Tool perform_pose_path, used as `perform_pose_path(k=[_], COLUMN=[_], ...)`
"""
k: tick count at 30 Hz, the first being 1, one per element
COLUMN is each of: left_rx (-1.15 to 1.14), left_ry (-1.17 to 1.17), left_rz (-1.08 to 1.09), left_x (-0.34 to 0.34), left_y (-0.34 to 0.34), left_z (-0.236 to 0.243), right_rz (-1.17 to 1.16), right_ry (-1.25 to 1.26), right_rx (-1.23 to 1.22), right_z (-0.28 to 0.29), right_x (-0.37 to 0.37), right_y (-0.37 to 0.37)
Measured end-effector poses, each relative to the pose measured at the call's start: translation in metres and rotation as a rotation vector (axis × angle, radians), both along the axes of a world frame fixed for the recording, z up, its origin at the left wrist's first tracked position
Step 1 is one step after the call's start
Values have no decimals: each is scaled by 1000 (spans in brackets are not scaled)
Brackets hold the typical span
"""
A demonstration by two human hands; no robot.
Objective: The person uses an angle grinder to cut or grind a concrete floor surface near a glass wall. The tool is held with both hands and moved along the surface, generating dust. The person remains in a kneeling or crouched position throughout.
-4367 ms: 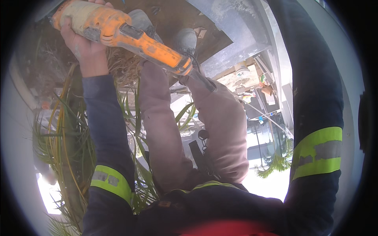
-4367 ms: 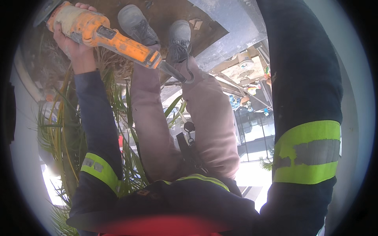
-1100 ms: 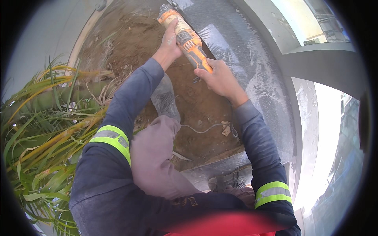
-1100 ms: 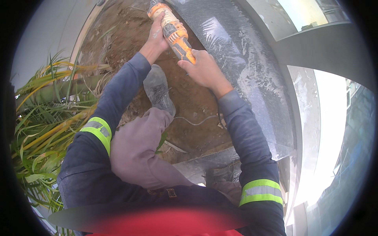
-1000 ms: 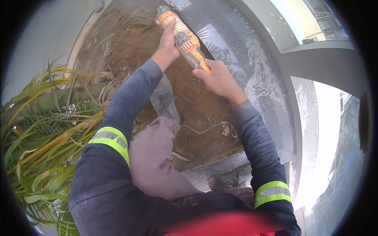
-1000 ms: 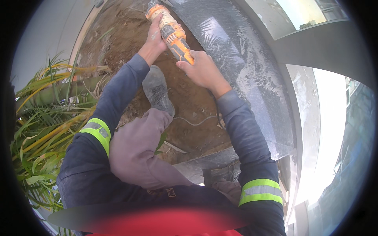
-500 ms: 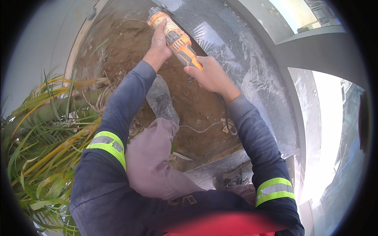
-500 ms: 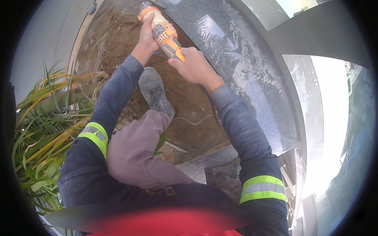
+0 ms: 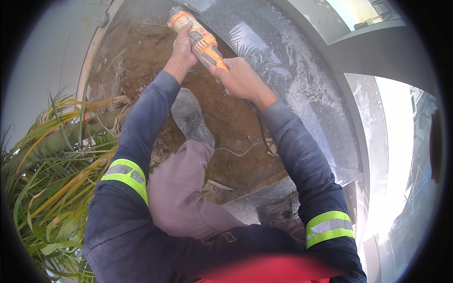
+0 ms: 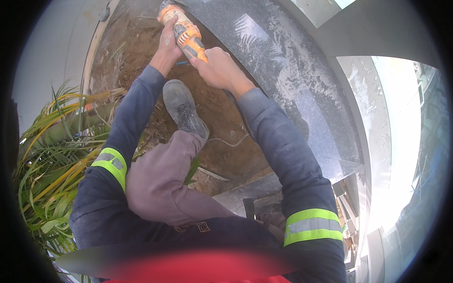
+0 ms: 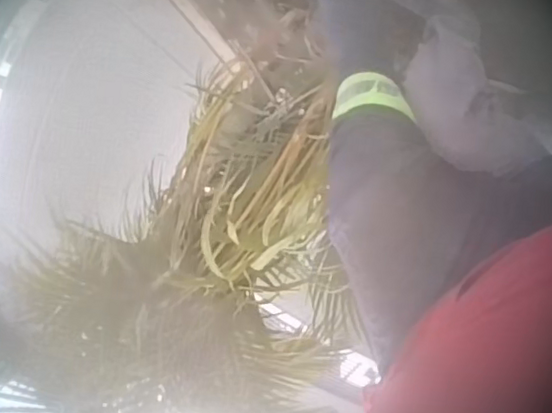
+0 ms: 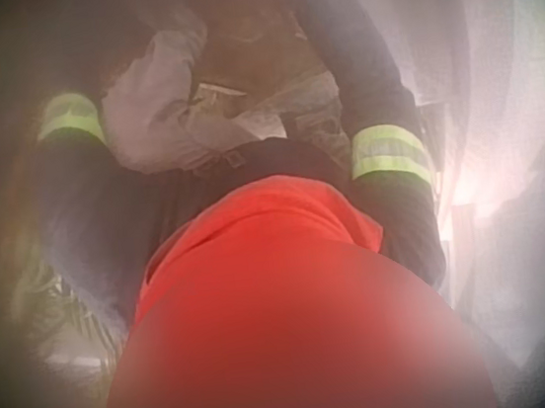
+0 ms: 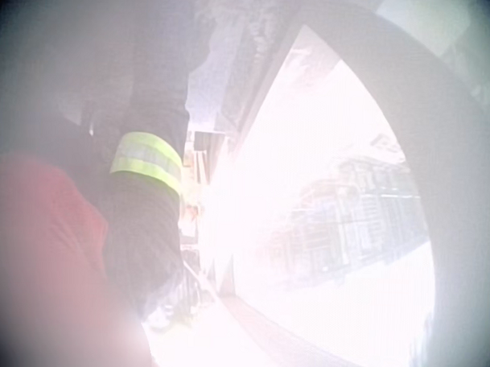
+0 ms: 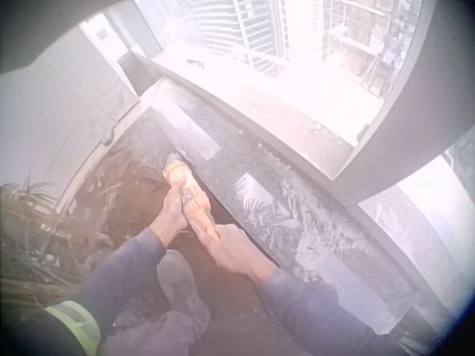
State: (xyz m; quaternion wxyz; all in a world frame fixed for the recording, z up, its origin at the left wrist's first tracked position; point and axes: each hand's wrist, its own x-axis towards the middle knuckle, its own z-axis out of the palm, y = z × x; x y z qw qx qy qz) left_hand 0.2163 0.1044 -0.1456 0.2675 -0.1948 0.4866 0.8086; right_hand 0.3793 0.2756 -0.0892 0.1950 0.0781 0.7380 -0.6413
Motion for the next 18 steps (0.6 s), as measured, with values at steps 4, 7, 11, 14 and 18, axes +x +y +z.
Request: perform_pose_path(k=[4,7,11,14,18], left_rx=[-75,-85,-51,-14,27], left_ry=[6,27,23,36,15], left_rz=[-31,-42,-23,-29,-75], left_x=[26,36,40,35,18], left_y=[12,9,13,12,5], left_z=[14,20,22,20,10], right_rz=[-50,-27,-42,-35,-14], right_ry=[74,13,23,32,6], right_rx=[0,-27,-42,-37,-64], right_z=[-1,13,8,1,-3], right_x=[23,34,40,31,17], right_y=[4,7,8,7,6])
